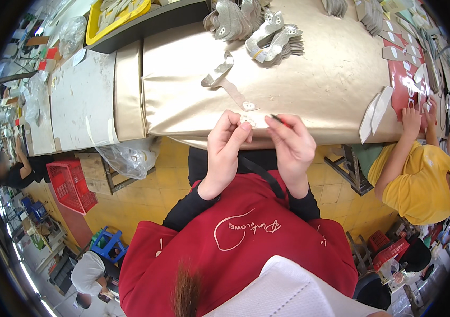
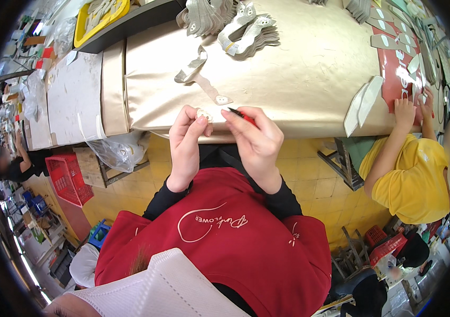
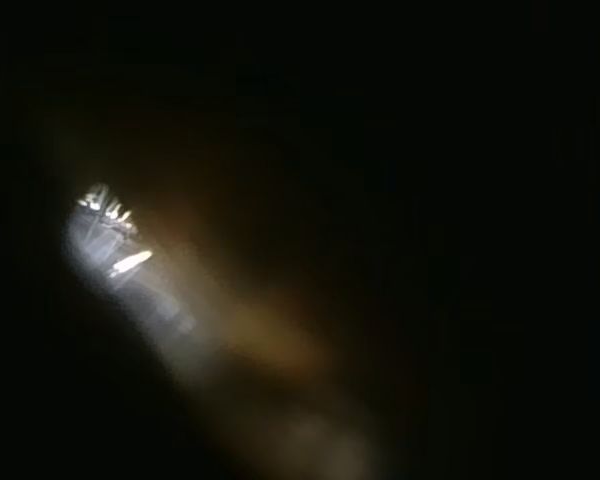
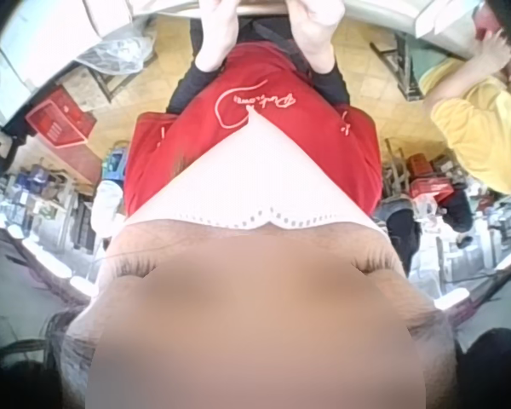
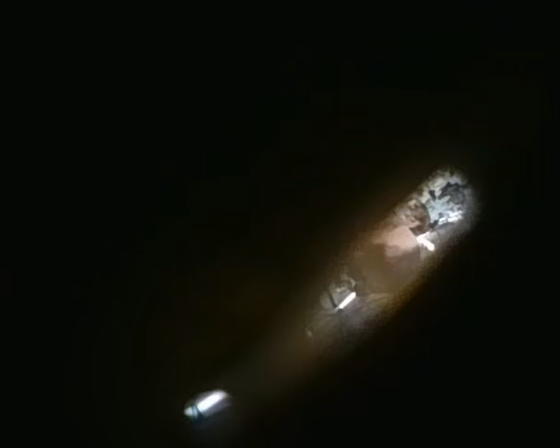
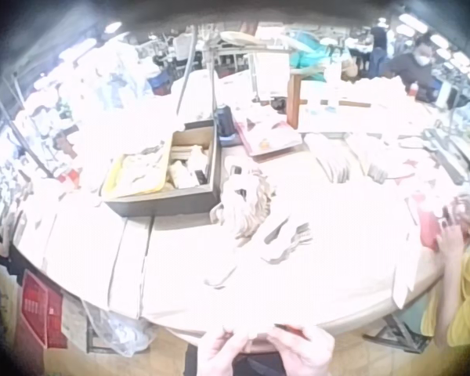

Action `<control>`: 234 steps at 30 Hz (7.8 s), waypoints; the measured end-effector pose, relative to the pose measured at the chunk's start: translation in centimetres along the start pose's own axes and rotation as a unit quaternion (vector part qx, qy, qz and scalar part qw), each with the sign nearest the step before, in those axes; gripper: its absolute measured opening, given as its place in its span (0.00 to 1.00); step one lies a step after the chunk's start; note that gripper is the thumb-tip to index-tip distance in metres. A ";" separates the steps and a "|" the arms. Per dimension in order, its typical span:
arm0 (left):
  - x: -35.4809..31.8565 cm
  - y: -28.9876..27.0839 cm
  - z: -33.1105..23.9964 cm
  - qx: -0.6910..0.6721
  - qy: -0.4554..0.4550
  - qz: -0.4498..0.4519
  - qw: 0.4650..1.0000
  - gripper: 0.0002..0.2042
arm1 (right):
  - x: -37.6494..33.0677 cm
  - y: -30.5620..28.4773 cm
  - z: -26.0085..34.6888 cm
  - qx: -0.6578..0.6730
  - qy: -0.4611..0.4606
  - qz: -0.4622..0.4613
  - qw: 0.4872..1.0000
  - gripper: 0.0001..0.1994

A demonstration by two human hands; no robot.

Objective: The person trims small beige fabric pieces using red-handled scissors. They pick up each piece, cut along the edges, and place the trimmed pieces into a yellow tray on the table. The task is performed one at a time in a repetitive manner.

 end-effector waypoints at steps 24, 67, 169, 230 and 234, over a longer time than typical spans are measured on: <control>-0.1 -0.5 0.3 0.151 0.055 0.083 0.984 0.07 | 0.4 -1.5 1.0 0.104 0.100 0.155 0.977 0.15; 0.3 -1.0 -0.8 0.104 -0.036 0.112 0.988 0.08 | 0.7 -1.1 0.8 0.033 0.020 0.148 0.988 0.15; 0.5 -0.9 -0.5 0.027 -0.056 -0.004 0.998 0.05 | 0.2 -0.4 0.4 0.081 0.112 0.134 0.981 0.26; 0.3 -0.7 -0.3 0.040 -0.031 0.024 0.998 0.07 | 1.3 -4.2 -3.8 0.135 0.198 -0.100 0.966 0.16; 0.6 -1.1 0.3 0.084 -0.030 0.034 0.995 0.06 | 0.3 -3.3 -1.6 0.162 0.176 0.113 0.964 0.18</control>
Point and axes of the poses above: each hand's wrist, its own x-axis towards the middle knuckle, its own y-axis out of the palm, z = x × y, the point moved 2 cm from there along x, towards the middle knuckle, and after that the axes turned 4 degrees about y, right-handed, at the moved point
